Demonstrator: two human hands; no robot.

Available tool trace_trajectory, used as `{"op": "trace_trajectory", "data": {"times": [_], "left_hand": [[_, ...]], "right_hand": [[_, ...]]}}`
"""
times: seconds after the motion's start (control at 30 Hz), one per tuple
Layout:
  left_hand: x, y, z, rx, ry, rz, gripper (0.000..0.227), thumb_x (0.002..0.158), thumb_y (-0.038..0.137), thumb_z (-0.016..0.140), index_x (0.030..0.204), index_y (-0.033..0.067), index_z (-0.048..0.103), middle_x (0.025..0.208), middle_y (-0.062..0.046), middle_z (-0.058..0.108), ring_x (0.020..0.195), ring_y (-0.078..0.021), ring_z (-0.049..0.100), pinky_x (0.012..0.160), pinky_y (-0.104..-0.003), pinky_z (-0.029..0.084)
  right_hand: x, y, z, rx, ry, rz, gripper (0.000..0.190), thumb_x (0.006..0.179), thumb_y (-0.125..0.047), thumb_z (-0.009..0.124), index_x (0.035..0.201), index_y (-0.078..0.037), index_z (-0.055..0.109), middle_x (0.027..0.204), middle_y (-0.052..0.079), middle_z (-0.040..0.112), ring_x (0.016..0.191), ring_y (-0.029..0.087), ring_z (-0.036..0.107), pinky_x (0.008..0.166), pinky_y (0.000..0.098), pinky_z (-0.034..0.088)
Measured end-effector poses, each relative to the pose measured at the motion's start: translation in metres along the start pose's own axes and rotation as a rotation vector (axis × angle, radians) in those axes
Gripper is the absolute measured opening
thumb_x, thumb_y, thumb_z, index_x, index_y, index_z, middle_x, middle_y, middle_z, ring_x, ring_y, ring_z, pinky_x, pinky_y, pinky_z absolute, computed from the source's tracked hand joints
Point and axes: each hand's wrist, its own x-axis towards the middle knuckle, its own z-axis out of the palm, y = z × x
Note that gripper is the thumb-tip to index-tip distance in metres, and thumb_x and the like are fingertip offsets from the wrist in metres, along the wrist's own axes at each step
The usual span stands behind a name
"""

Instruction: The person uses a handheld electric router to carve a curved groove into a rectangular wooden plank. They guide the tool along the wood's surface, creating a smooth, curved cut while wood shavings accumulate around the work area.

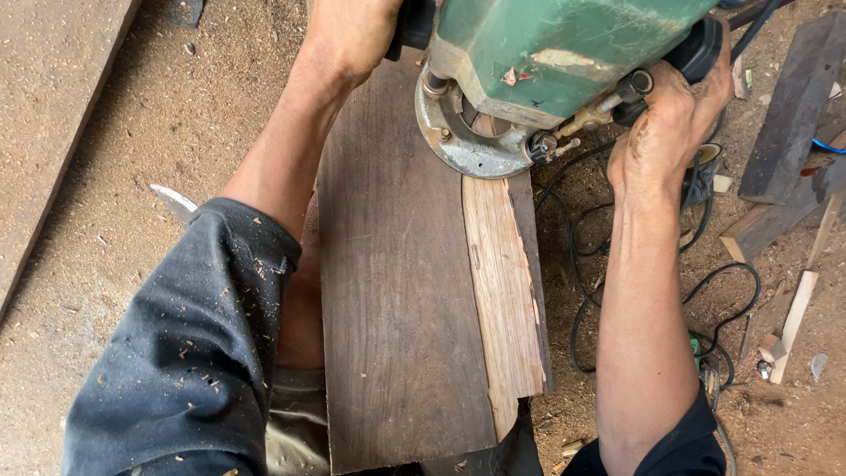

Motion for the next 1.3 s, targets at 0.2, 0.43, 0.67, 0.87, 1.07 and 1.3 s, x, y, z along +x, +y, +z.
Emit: {"op": "trace_trajectory", "data": {"times": [0.2, 0.43, 0.67, 0.87, 1.07, 1.3], "left_hand": [[0.000, 0.011, -0.007, -0.062, 0.028, 0.006, 0.042, 0.106, 0.035, 0.053, 0.083, 0.0021, 0.066, 0.065, -0.002, 0.061, 0.058, -0.0091, 0.061, 0.053, -0.031, 0.052], [-0.003, 0.033, -0.014, -0.199, 0.070, 0.271, 0.036, 0.105, 0.031, 0.065, 0.091, -0.0019, 0.071, 0.080, -0.004, 0.068, 0.072, -0.0098, 0.065, 0.066, -0.032, 0.054], [-0.007, 0.041, -0.018, -0.214, 0.050, 0.174, 0.038, 0.102, 0.030, 0.066, 0.083, -0.0024, 0.064, 0.071, -0.005, 0.057, 0.066, -0.0110, 0.055, 0.061, -0.033, 0.048], [-0.009, 0.026, -0.011, -0.126, 0.037, 0.092, 0.040, 0.102, 0.034, 0.059, 0.079, 0.0011, 0.064, 0.066, 0.000, 0.059, 0.060, -0.0081, 0.056, 0.056, -0.032, 0.048], [-0.012, 0.021, -0.010, -0.167, 0.027, 0.083, 0.037, 0.101, 0.031, 0.061, 0.080, 0.0011, 0.064, 0.067, -0.002, 0.059, 0.060, -0.0084, 0.057, 0.055, -0.031, 0.048], [-0.015, 0.020, -0.010, -0.162, 0.054, 0.188, 0.034, 0.104, 0.026, 0.063, 0.082, -0.0003, 0.066, 0.070, -0.003, 0.063, 0.063, -0.0096, 0.061, 0.057, -0.032, 0.052]], "right_hand": [[0.003, 0.005, 0.002, 0.006, 0.118, 0.041, 0.044, 0.085, 0.006, 0.054, 0.126, -0.010, 0.060, 0.102, 0.003, 0.066, 0.096, 0.015, 0.069, 0.096, 0.0341, 0.056], [0.004, 0.012, -0.006, -0.052, -0.002, -0.064, 0.035, 0.096, 0.008, 0.056, 0.129, 0.000, 0.063, 0.110, 0.010, 0.064, 0.105, 0.020, 0.064, 0.108, 0.0422, 0.049], [0.005, 0.008, -0.002, -0.051, 0.029, 0.010, 0.034, 0.089, 0.004, 0.056, 0.122, -0.001, 0.062, 0.102, 0.007, 0.063, 0.097, 0.020, 0.065, 0.102, 0.0475, 0.051], [-0.001, 0.008, -0.001, 0.061, 0.063, 0.012, 0.035, 0.092, 0.008, 0.057, 0.126, -0.001, 0.058, 0.107, 0.009, 0.064, 0.102, 0.021, 0.068, 0.109, 0.0419, 0.050], [-0.007, 0.003, 0.000, 0.037, 0.000, -0.013, 0.029, 0.099, 0.011, 0.056, 0.125, -0.001, 0.059, 0.108, 0.009, 0.064, 0.103, 0.022, 0.067, 0.106, 0.0405, 0.051], [-0.008, 0.002, 0.001, -0.001, 0.083, 0.031, 0.033, 0.092, 0.011, 0.057, 0.122, -0.003, 0.060, 0.108, 0.008, 0.064, 0.106, 0.020, 0.067, 0.111, 0.0408, 0.054]]}}
